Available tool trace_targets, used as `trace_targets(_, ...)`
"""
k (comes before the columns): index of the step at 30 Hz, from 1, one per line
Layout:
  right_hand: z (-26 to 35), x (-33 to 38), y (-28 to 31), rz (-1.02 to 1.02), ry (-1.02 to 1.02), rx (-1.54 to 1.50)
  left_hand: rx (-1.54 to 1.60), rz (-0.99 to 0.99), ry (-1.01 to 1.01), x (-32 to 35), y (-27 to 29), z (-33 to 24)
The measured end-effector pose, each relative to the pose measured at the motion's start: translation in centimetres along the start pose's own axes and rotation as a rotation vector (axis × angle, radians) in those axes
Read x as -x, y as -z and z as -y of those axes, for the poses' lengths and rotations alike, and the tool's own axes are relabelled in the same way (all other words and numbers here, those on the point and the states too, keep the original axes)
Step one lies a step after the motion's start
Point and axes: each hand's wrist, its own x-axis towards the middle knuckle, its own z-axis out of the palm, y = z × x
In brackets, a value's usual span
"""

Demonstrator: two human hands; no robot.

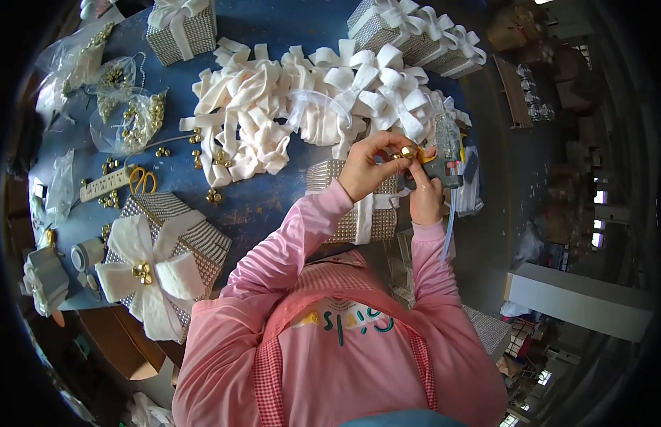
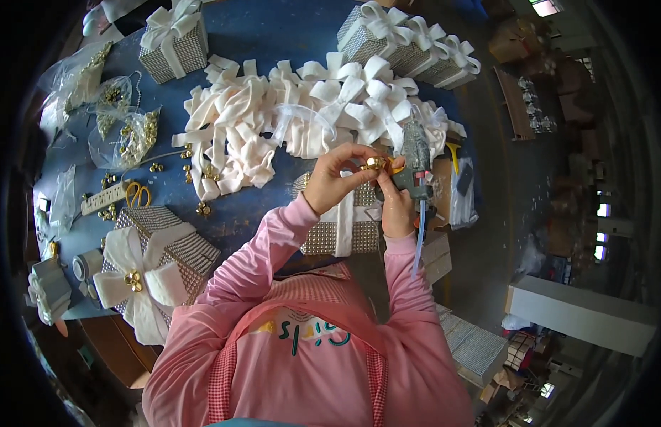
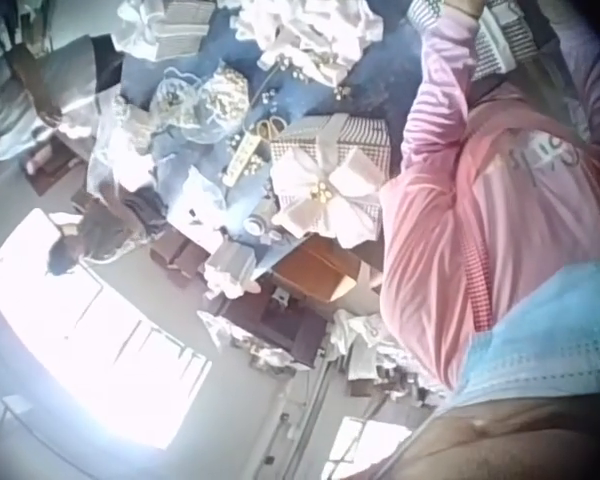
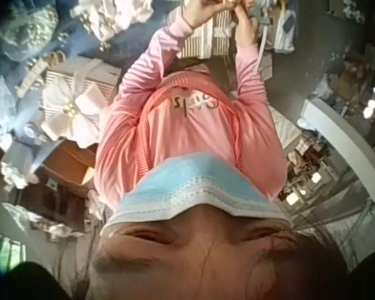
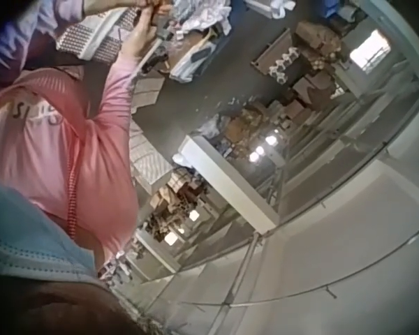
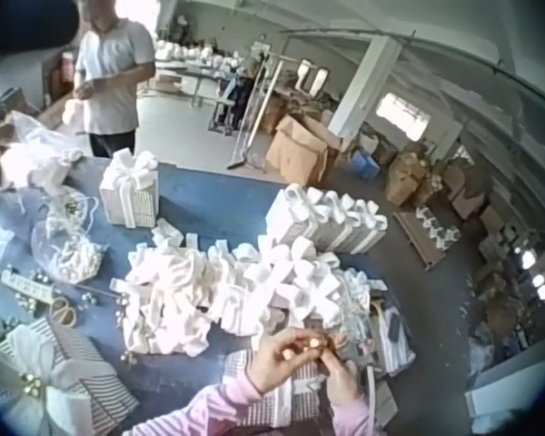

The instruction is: Apply glue and attach decorative foam bows and gold ornaments to gift boxes using a hot glue gun.

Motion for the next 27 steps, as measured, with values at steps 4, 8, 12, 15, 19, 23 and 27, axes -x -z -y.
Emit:
trace_targets(4,-0.6,-0.1,0.3,-0.009,-0.036,-0.059,-0.085,-0.011,0.038,0.2,0.0,-0.2)
trace_targets(8,-1.1,-0.3,0.6,-0.011,-0.086,-0.038,-0.082,-0.025,0.071,0.5,-0.4,-0.1)
trace_targets(12,0.0,0.1,-0.7,-0.032,-0.068,-0.079,0.400,-0.049,0.364,0.6,0.1,1.4)
trace_targets(15,-0.7,0.1,0.5,-0.032,-0.073,-0.064,0.707,0.003,0.594,1.1,0.8,1.8)
trace_targets(19,-1.2,0.2,1.0,-0.020,-0.104,-0.053,0.895,0.042,0.648,1.9,1.1,3.2)
trace_targets(23,-1.6,0.5,1.7,-0.016,-0.127,-0.080,0.945,0.037,0.676,2.5,0.7,3.5)
trace_targets(27,-0.7,1.3,1.2,-0.022,-0.116,-0.113,0.937,0.014,0.691,3.1,0.5,3.7)
